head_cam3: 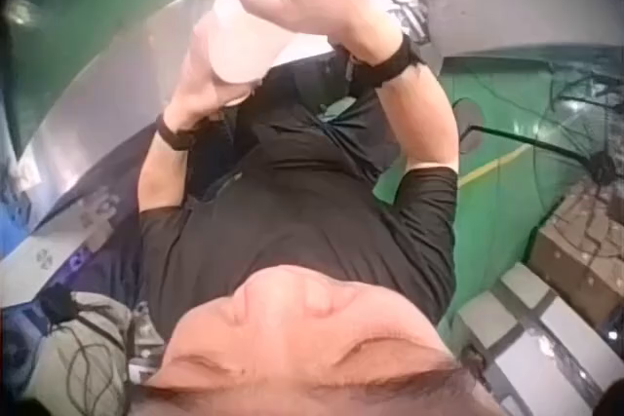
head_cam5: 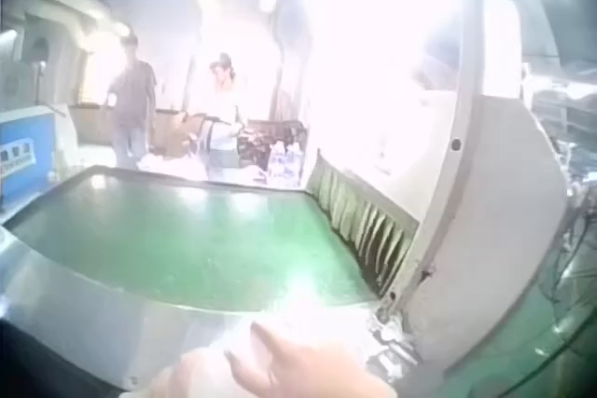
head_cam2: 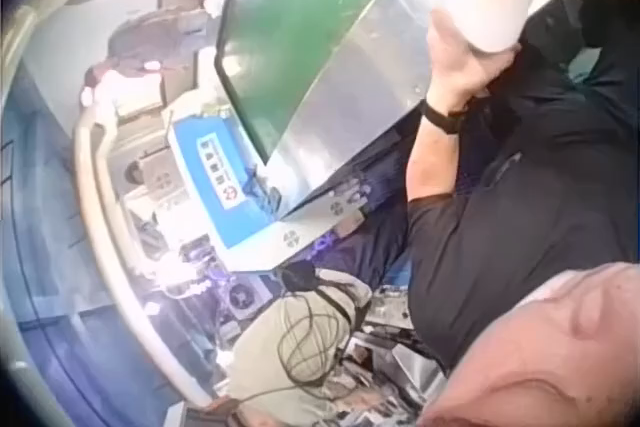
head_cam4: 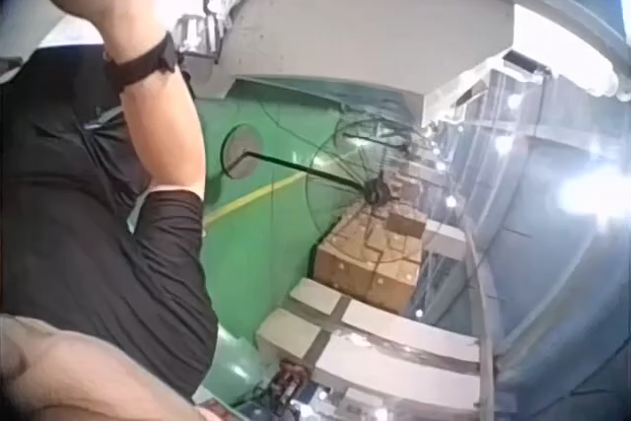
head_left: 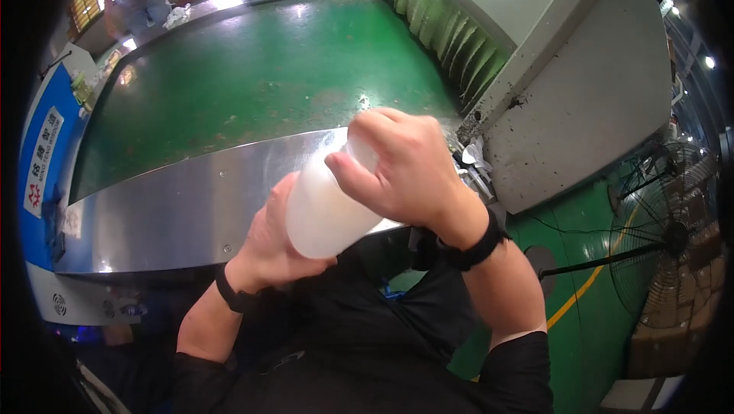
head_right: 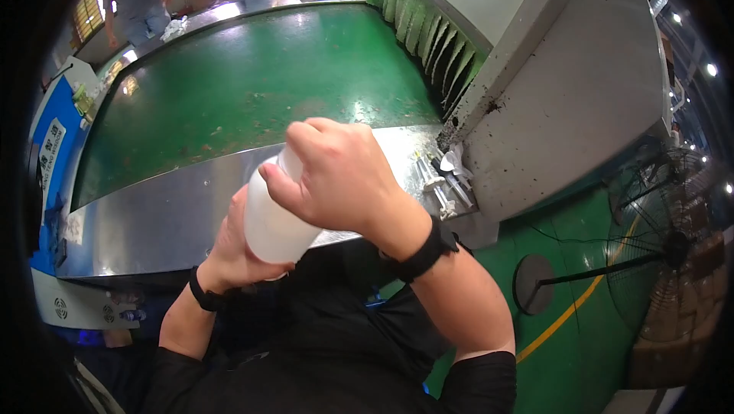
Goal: Pouring adhesive into a bottle and applying components to shoes in a factory.
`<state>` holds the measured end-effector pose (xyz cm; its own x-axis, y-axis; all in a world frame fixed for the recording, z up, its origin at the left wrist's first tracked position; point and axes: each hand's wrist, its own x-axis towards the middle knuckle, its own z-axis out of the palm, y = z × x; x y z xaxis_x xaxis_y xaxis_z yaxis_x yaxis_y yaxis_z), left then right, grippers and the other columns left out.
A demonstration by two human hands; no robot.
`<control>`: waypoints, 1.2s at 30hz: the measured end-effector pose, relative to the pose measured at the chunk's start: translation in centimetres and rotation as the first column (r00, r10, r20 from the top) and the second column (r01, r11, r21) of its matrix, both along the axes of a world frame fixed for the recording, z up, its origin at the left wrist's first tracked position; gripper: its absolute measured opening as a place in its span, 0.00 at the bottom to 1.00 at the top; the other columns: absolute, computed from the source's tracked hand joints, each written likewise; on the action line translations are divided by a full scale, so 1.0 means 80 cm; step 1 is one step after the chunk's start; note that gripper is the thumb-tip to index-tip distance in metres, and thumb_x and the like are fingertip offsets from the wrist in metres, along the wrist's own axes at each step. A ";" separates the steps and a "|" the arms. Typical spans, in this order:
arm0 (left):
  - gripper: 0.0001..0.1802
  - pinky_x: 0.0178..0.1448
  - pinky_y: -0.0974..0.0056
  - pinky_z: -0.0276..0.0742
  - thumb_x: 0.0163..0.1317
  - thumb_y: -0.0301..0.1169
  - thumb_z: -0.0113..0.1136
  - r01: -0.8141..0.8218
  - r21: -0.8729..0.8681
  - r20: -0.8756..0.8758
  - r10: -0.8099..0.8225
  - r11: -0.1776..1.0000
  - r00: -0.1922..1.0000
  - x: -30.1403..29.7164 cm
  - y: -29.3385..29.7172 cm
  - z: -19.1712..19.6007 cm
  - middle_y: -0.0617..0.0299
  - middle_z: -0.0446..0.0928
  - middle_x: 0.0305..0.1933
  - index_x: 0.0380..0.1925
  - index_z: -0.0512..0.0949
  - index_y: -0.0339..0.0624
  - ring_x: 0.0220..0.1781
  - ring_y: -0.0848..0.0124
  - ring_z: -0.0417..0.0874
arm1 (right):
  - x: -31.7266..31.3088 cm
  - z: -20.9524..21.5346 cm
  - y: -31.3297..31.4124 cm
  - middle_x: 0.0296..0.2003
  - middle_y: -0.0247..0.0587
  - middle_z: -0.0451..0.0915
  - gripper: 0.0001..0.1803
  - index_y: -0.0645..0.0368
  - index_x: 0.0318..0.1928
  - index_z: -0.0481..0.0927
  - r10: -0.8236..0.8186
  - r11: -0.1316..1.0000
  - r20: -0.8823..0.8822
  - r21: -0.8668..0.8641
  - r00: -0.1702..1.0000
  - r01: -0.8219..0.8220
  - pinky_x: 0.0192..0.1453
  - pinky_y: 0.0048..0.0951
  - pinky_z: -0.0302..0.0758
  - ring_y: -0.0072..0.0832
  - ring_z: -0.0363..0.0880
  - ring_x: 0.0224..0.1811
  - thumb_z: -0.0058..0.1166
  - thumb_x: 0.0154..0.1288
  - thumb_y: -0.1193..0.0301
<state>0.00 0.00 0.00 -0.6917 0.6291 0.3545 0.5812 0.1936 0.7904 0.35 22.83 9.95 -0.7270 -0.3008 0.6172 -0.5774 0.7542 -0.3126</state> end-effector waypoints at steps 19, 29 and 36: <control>0.55 0.69 0.54 0.68 0.36 0.26 0.79 -0.446 0.007 0.167 0.439 0.895 0.883 -0.036 -0.027 -0.073 0.49 0.70 0.61 0.68 0.60 0.35 0.62 0.57 0.73 | -0.069 0.037 -0.057 0.45 0.39 0.88 0.16 0.46 0.43 0.90 -0.209 0.877 0.402 0.481 0.892 -0.011 0.52 0.34 0.80 0.33 0.86 0.50 0.52 0.59 0.60; 0.60 0.75 0.51 0.60 0.39 0.39 0.81 -0.260 -0.229 -0.045 0.257 0.938 0.965 -0.073 -0.095 -0.110 0.47 0.66 0.67 0.71 0.56 0.36 0.70 0.53 0.67 | -0.073 -0.012 -0.062 0.24 0.37 0.84 0.13 0.49 0.23 0.87 0.143 0.956 0.089 0.244 0.986 -0.160 0.35 0.38 0.75 0.38 0.84 0.30 0.54 0.51 0.58; 0.62 0.76 0.51 0.58 0.40 0.38 0.82 -0.309 -0.073 0.091 0.315 0.948 0.945 -0.097 -0.092 -0.137 0.47 0.64 0.69 0.73 0.54 0.36 0.72 0.52 0.65 | -0.069 0.005 -0.056 0.27 0.38 0.84 0.15 0.49 0.29 0.88 -0.153 0.891 0.087 0.442 0.984 0.099 0.32 0.36 0.69 0.33 0.82 0.31 0.55 0.55 0.55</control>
